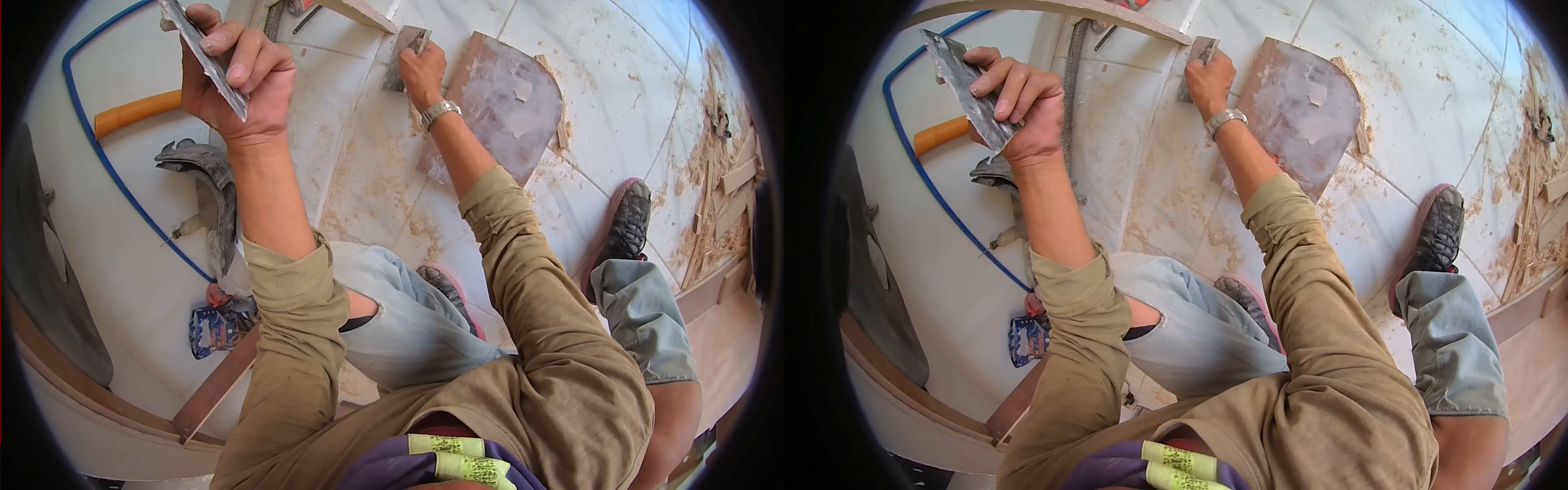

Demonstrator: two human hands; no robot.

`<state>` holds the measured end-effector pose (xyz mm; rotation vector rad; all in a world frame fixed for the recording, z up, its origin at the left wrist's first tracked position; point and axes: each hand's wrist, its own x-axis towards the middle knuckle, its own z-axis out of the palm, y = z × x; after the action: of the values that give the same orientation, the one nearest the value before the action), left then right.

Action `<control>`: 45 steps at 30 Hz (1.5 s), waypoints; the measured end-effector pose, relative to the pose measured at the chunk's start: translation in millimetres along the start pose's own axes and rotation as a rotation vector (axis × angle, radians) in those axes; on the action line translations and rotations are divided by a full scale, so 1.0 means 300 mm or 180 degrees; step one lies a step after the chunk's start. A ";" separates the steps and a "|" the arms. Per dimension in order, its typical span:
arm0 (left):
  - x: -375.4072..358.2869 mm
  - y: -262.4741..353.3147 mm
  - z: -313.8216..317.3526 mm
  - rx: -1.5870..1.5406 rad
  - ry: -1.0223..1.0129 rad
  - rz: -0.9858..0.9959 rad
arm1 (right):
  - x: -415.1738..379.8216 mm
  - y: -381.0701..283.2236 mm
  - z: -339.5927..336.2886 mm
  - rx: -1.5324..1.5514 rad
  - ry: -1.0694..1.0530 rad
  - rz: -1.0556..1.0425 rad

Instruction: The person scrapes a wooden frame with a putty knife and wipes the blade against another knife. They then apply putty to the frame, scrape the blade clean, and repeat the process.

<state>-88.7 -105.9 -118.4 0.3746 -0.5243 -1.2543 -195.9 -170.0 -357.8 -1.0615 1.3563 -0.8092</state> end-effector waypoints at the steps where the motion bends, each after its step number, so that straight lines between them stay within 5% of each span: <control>1: 0.000 -0.001 0.000 -0.0012 -0.0007 0.0005 | 0.007 0.006 0.005 -0.0015 -0.0053 0.0025; 8: -0.009 0.004 0.015 0.0027 0.0009 0.0006 | 0.035 0.041 0.057 -0.0255 -0.0140 0.0031; 11: -0.016 0.007 0.014 0.0010 -0.0005 0.0041 | 0.011 -0.010 0.054 -0.0378 -0.0372 -0.0173; 14: -0.016 0.012 0.016 0.0041 -0.0033 0.0061 | 0.013 0.049 0.085 -0.0633 0.0073 -0.0833; 17: -0.016 0.014 0.016 0.0051 -0.0023 0.0060 | -0.007 0.002 0.013 -0.0393 -0.0020 -0.0262; 26: -0.018 0.014 0.033 0.0105 -0.0068 0.0089 | 0.046 0.015 0.030 -0.0394 -0.0102 0.0077; 38: -0.018 -0.001 0.045 0.0080 -0.0148 0.0054 | 0.023 0.009 0.091 -0.0257 -0.0179 -0.0445; 45: -0.014 0.002 0.036 0.0133 -0.0106 0.0006 | -0.026 -0.018 0.040 -0.0153 -0.0141 -0.0142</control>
<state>-95.4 -101.5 -109.8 0.3888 -0.5797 -1.2508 -184.1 -163.1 -351.0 -1.1444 1.3242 -0.7849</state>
